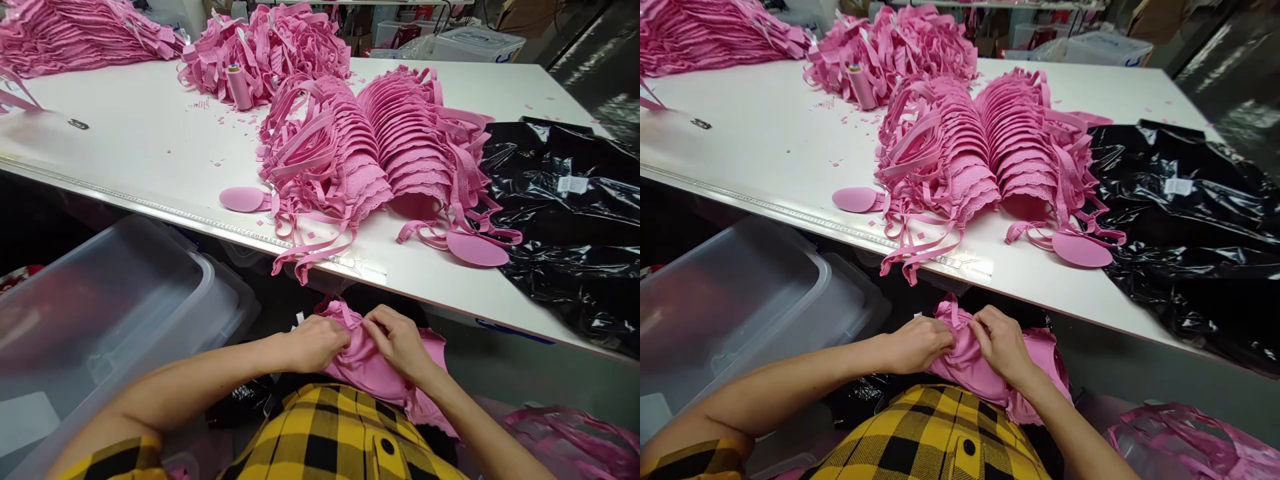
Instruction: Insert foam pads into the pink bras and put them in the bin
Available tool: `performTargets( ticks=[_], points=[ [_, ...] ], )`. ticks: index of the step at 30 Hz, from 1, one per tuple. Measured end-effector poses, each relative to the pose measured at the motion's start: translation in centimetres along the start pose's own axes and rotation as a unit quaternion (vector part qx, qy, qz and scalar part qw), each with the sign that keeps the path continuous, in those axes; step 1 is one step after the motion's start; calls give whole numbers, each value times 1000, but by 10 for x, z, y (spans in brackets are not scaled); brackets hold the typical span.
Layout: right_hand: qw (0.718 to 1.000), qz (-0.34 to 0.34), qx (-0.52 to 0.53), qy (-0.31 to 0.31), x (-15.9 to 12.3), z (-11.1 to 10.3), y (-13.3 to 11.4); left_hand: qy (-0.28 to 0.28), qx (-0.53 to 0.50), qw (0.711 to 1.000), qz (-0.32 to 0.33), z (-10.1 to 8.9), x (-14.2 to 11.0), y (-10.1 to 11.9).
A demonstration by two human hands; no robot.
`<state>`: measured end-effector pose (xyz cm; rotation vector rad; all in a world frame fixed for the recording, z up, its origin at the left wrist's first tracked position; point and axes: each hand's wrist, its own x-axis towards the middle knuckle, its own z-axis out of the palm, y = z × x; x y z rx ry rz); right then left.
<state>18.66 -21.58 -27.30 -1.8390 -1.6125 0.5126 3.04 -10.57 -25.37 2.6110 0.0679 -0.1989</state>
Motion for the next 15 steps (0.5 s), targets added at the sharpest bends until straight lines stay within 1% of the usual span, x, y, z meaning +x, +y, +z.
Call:
performTargets(
  ticks=[2, 4, 5, 7, 9, 10, 12, 13, 15],
  points=[
    [1000, -5, 18, 21, 2, 6, -8, -4, -27, 1000, 10, 1, -1, 0],
    [999, 2, 36, 30, 4, 11, -13, 12, -56, 998, 2, 4, -1, -2],
    [998, 14, 46, 36, 4, 12, -13, 33, -69, 997, -10, 7, -1, -3],
    [996, 44, 64, 36, 3, 9, -9, 94, -100, 990, -39, 14, 0, -7],
    [996, 56, 62, 13, 0, 2, 0, 150, -134, 978, -58, 19, 0, -9],
    [997, 53, 49, -6, -1, -2, 5, 166, -147, 973, -62, 22, 0, -10],
    [998, 47, 1, -50, -1, -9, 13, 175, -153, 971, -54, 24, 0, -12],
    [996, 44, -26, -73, 0, -12, 15, 173, -140, 974, -39, 25, 0, -12],
    [991, 35, -59, -114, 5, -14, 15, 172, -81, 982, 20, 24, 0, -13]
  ],
)
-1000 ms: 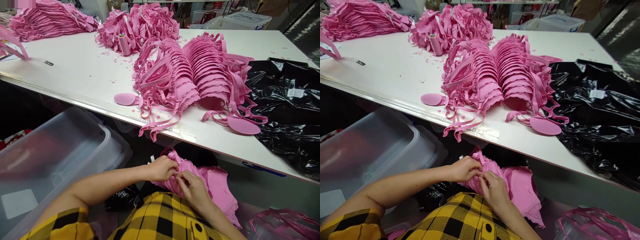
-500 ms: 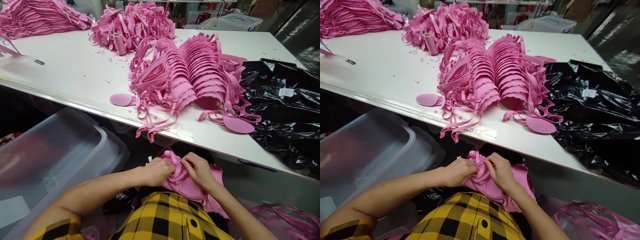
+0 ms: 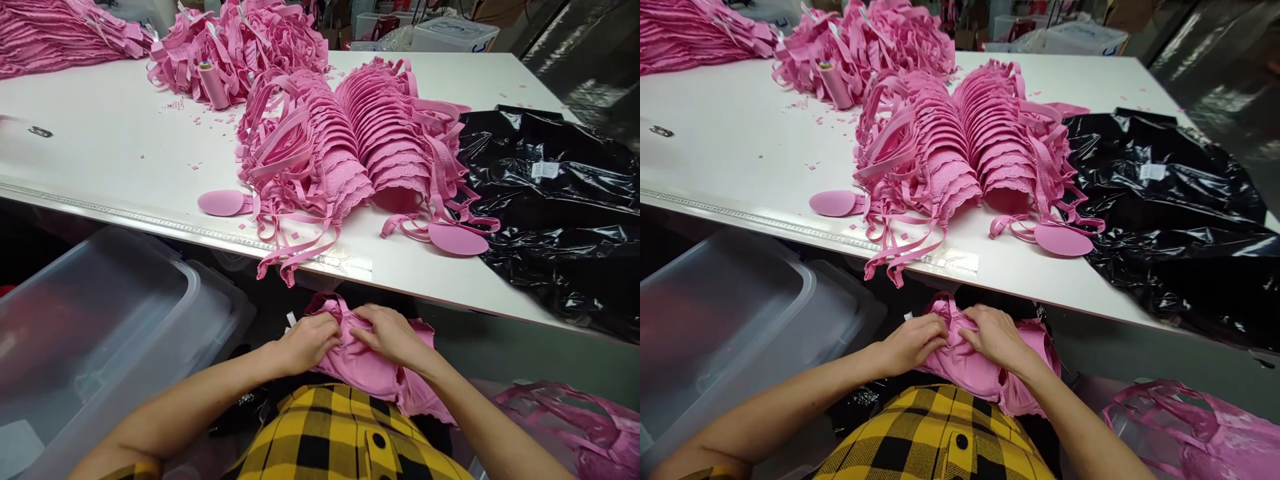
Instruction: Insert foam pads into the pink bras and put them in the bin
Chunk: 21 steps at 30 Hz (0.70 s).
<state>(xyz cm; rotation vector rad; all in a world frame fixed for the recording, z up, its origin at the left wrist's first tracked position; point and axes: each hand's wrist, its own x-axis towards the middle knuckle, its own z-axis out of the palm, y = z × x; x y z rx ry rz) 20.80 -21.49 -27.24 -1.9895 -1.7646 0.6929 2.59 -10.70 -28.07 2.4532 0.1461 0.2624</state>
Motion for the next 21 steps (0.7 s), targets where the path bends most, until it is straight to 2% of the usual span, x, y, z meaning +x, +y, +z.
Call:
performTargets(
  ticks=[2, 4, 7, 9, 11, 14, 15, 17, 19, 21],
  points=[
    [1000, -19, 0, -22, 7, 0, -4, 2, 75, 993, 95, -2, 1, 1],
    [999, -39, 27, -12, 13, 2, -10, 14, 147, 972, 184, -4, 3, 2],
    [996, -48, 66, 27, 18, 7, -15, 37, 194, 945, 261, -3, 7, 2],
    [995, -38, 81, 51, 17, 8, -16, 73, 154, 957, 234, 2, 7, -2],
    [991, -22, 87, 98, 10, 7, -15, 109, 65, 981, 148, 10, 6, -9],
    [985, -19, 72, 156, -7, 9, -17, 127, -46, 990, 34, 19, 4, -18],
    [988, -22, 45, 147, -13, 12, -19, 127, -61, 990, 16, 21, 3, -20],
    [995, -14, -51, 86, -20, 20, -25, 125, -71, 990, 8, 23, 3, -21],
    [987, 13, -160, 21, -22, 31, -33, 120, -66, 990, 22, 24, 4, -22],
    [972, 42, -231, -14, -20, 40, -40, 116, -65, 991, 27, 24, 5, -23]
  ],
)
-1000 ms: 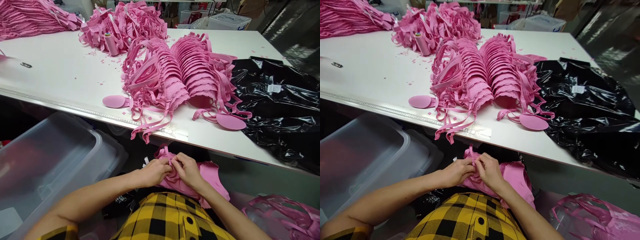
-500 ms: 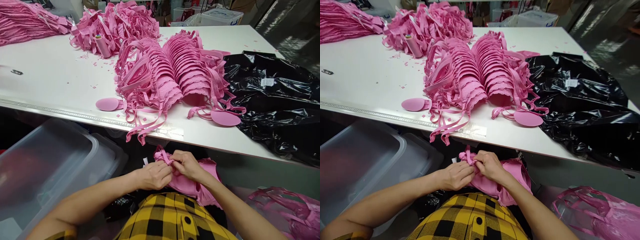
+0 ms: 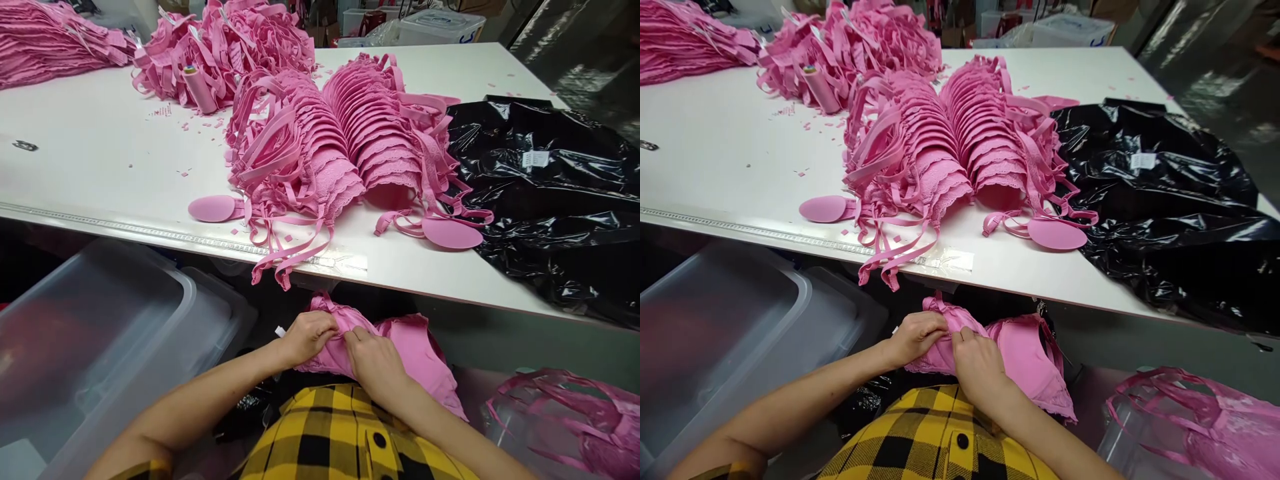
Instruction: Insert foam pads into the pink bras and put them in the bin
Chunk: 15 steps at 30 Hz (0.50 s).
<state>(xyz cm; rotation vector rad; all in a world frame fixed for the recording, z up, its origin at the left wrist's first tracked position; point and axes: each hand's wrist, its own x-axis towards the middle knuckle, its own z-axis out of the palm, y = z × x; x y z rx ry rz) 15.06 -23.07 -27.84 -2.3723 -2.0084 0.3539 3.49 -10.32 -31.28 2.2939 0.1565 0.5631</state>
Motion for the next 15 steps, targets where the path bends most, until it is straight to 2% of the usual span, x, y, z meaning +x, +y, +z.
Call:
performTargets(
  ticks=[3, 5, 10, 15],
  points=[
    [1000, 8, -25, -4, 4, 2, -8, 7, -7, 999, -42, 1, 0, -2],
    [999, -28, -12, 14, 3, 3, -9, 11, -10, 996, -89, 2, 1, -2],
    [989, -97, -12, 115, 2, 15, -2, -16, -24, 981, -194, -1, 10, -1],
    [972, -148, -11, 181, 10, 28, -1, -55, -34, 967, -246, -8, 17, 1]
  ],
)
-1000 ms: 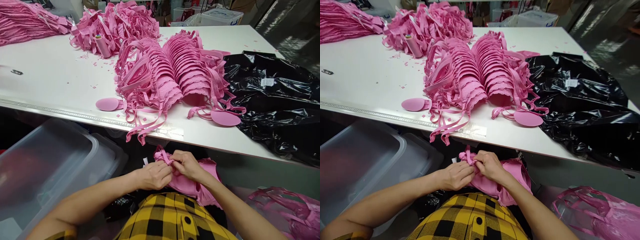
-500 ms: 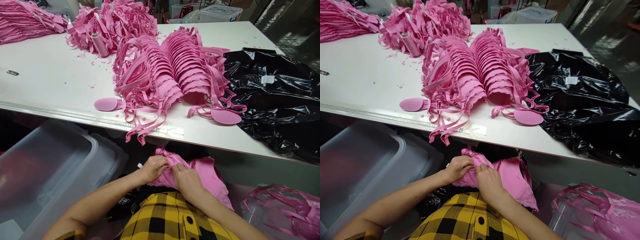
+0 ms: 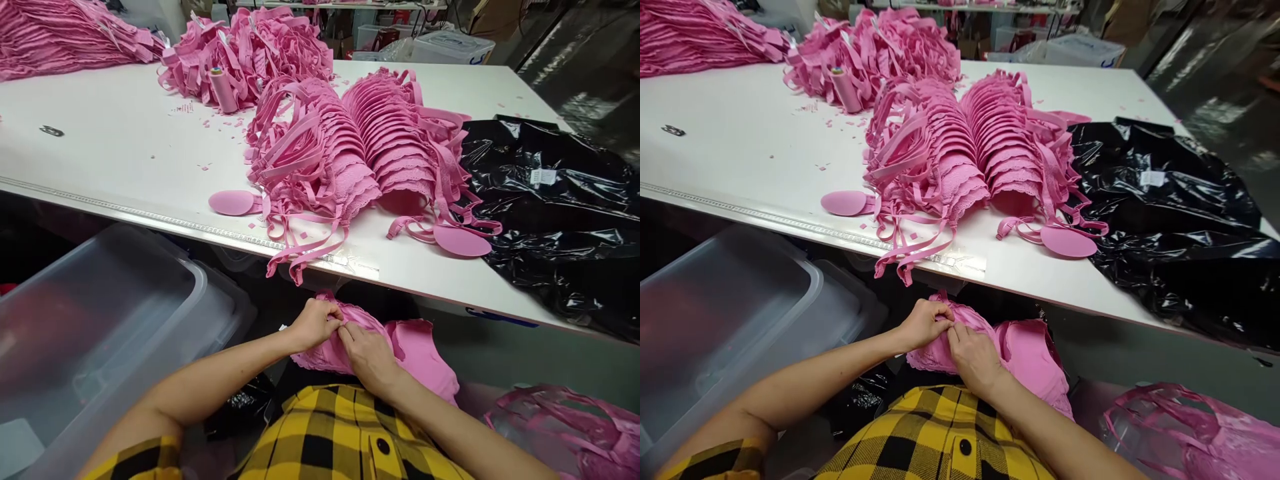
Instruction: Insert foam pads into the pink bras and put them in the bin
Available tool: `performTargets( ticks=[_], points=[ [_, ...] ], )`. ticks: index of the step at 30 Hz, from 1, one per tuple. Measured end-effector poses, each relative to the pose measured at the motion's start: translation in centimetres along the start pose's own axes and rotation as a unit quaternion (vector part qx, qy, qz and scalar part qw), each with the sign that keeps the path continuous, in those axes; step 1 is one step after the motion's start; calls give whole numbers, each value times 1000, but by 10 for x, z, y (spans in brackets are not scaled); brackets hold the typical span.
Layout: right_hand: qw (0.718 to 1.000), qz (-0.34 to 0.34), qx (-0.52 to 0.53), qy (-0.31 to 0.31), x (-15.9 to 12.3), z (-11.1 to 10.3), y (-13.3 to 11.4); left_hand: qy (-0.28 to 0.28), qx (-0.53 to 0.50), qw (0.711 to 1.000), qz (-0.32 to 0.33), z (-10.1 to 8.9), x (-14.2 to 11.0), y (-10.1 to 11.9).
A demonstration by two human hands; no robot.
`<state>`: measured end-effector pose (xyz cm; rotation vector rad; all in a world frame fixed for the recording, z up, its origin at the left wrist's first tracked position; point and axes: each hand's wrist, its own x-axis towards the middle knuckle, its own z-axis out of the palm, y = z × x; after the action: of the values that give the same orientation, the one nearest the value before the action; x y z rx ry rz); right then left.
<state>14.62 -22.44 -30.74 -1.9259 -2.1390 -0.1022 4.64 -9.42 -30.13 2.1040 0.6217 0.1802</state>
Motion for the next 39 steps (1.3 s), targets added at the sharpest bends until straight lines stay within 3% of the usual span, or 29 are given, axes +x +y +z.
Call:
performTargets(
  ticks=[6, 10, 16, 20, 22, 27, 33, 36, 39],
  points=[
    [995, -57, 57, 60, -8, 2, -4, -12, 25, 999, 34, 2, -16, 2],
    [984, -58, 139, 97, -20, -4, -7, -49, 5, 992, 114, -1, -37, 5],
    [981, -72, 164, 78, -23, -10, -9, -107, 50, 972, 202, -16, -46, 12],
    [977, -81, 175, 86, -19, -12, -12, -76, 39, 977, 198, -6, -40, 8],
    [974, -55, 210, 59, -17, -19, -8, -62, 32, 982, 175, -1, -40, 7],
    [955, 90, 281, 2, -10, -38, 22, -69, -3, 992, 107, -3, -44, 7],
    [947, 97, 218, -214, 26, -49, 33, -82, 9, 988, 134, -13, -42, 10],
    [945, 80, 220, -228, 41, -52, 33, -78, 13, 980, 181, -23, -41, 15],
    [939, 66, 282, -187, 44, -51, 32, -71, 43, 972, 219, -32, -44, 21]
  ],
)
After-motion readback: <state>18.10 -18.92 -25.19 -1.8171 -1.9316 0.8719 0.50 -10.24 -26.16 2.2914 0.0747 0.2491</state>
